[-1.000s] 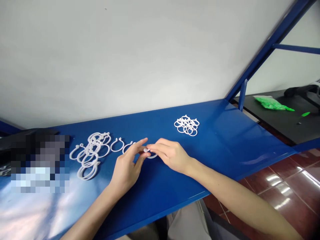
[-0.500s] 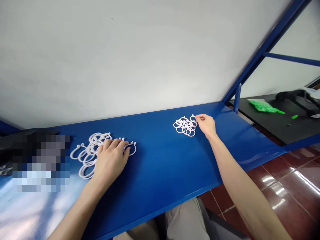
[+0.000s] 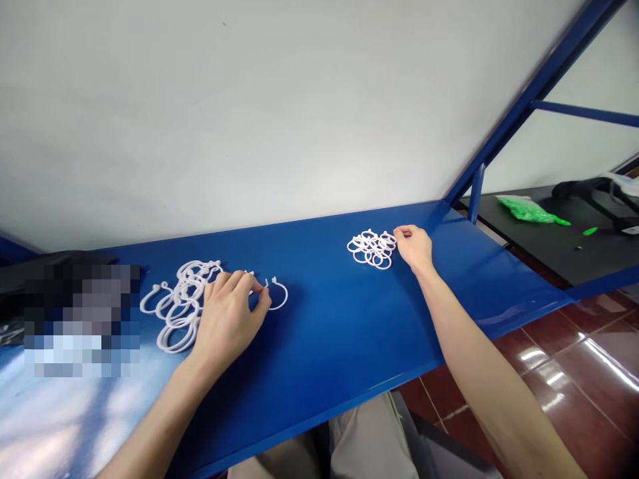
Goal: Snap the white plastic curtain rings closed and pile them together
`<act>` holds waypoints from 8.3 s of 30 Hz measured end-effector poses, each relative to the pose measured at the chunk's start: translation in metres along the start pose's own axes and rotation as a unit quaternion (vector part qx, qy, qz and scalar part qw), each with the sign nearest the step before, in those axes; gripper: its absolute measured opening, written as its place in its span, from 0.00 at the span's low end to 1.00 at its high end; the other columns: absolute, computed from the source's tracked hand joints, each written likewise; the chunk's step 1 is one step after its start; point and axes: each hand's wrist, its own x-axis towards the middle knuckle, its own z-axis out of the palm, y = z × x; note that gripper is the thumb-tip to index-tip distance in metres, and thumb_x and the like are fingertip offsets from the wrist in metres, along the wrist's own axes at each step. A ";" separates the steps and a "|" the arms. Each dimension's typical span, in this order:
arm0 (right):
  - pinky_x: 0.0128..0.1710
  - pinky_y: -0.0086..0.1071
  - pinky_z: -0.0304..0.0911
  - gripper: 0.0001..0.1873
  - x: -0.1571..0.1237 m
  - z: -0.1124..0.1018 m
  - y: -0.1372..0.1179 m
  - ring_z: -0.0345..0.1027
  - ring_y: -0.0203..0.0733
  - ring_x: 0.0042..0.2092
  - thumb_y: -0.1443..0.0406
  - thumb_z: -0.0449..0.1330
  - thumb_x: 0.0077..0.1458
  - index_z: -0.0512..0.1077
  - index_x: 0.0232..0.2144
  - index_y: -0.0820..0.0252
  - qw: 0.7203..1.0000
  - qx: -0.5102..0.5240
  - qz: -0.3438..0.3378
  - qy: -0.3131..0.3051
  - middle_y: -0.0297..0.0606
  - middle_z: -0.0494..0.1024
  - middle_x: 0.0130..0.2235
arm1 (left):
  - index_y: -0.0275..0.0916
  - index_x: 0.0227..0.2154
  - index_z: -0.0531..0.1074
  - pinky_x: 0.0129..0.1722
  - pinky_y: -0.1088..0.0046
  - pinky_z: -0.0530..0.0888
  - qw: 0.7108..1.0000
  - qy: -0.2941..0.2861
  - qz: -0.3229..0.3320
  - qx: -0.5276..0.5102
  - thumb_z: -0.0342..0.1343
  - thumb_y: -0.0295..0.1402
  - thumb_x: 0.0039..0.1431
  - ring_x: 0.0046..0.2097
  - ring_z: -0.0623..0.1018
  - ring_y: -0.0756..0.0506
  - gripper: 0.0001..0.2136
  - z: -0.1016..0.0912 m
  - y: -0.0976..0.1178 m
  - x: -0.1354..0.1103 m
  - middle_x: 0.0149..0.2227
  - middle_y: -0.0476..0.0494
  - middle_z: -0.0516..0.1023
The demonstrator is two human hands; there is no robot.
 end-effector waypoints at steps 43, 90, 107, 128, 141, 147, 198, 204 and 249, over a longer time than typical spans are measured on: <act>0.39 0.38 0.70 0.17 -0.097 -0.007 -0.076 0.73 0.44 0.38 0.63 0.51 0.69 0.80 0.42 0.60 0.940 -0.027 -0.339 -0.015 0.45 0.77 0.41 | 0.39 0.53 0.72 0.53 0.57 0.72 0.995 -0.039 0.021 -0.089 0.43 0.41 0.71 0.49 0.77 0.37 0.18 0.003 0.011 0.006 0.45 0.38 0.80; 0.36 0.31 0.69 0.07 -0.160 0.021 -0.094 0.77 0.39 0.35 0.62 0.54 0.69 0.68 0.46 0.57 0.863 0.219 -0.342 -0.299 0.34 0.81 0.36 | 0.43 0.40 0.74 0.45 0.63 0.67 0.981 0.009 -0.069 -0.182 0.57 0.37 0.65 0.43 0.82 0.41 0.05 0.006 0.046 0.000 0.35 0.49 0.86; 0.42 0.35 0.73 0.14 -0.154 0.023 -0.087 0.76 0.41 0.39 0.65 0.49 0.73 0.74 0.41 0.59 0.810 0.097 -0.559 -0.147 0.40 0.82 0.38 | 0.42 0.36 0.74 0.41 0.68 0.74 0.978 0.011 0.060 -0.202 0.52 0.36 0.69 0.40 0.80 0.45 0.08 0.010 0.042 -0.003 0.38 0.46 0.83; 0.41 0.37 0.65 0.10 -0.034 -0.037 -0.012 0.73 0.43 0.39 0.70 0.57 0.60 0.80 0.35 0.59 0.947 -0.081 -0.258 -0.175 0.41 0.79 0.40 | 0.37 0.50 0.75 0.47 0.47 0.68 0.982 -0.134 -0.064 0.117 0.43 0.28 0.62 0.49 0.77 0.26 0.19 -0.019 -0.046 0.004 0.47 0.27 0.80; 0.43 0.39 0.68 0.10 -0.036 -0.035 -0.013 0.73 0.45 0.40 0.68 0.56 0.62 0.78 0.40 0.59 0.954 -0.078 -0.251 -0.145 0.43 0.79 0.42 | 0.41 0.45 0.76 0.45 0.59 0.71 0.991 -0.032 -0.129 0.019 0.42 0.34 0.66 0.45 0.79 0.37 0.16 -0.032 -0.046 0.010 0.47 0.38 0.80; 0.44 0.41 0.68 0.11 -0.040 -0.035 -0.018 0.73 0.45 0.39 0.66 0.56 0.63 0.77 0.42 0.59 0.955 -0.051 -0.275 -0.096 0.43 0.78 0.40 | 0.41 0.45 0.76 0.46 0.52 0.68 0.987 -0.028 -0.152 0.050 0.45 0.35 0.63 0.49 0.75 0.31 0.16 -0.035 -0.058 0.008 0.45 0.36 0.78; 0.37 0.31 0.69 0.09 -0.164 0.015 -0.086 0.74 0.37 0.35 0.66 0.52 0.71 0.70 0.38 0.58 0.838 0.202 -0.476 -0.175 0.37 0.79 0.34 | 0.39 0.50 0.75 0.32 0.80 0.79 0.917 -0.016 -0.016 -0.398 0.52 0.34 0.70 0.29 0.82 0.52 0.11 0.000 0.059 -0.014 0.34 0.49 0.84; 0.37 0.33 0.71 0.12 -0.162 0.016 -0.083 0.74 0.41 0.36 0.68 0.49 0.72 0.72 0.39 0.61 0.808 0.121 -0.562 -0.129 0.42 0.80 0.34 | 0.39 0.49 0.74 0.35 0.78 0.80 0.939 -0.013 0.029 -0.342 0.50 0.32 0.71 0.30 0.83 0.51 0.11 0.003 0.055 -0.014 0.37 0.48 0.85; 0.52 0.45 0.71 0.15 -0.138 0.010 -0.089 0.71 0.48 0.53 0.61 0.58 0.68 0.74 0.54 0.56 0.803 0.044 -0.540 -0.250 0.44 0.77 0.52 | 0.44 0.35 0.75 0.45 0.59 0.68 0.987 -0.128 0.054 -0.076 0.47 0.38 0.68 0.41 0.77 0.39 0.12 -0.010 -0.005 0.006 0.37 0.44 0.82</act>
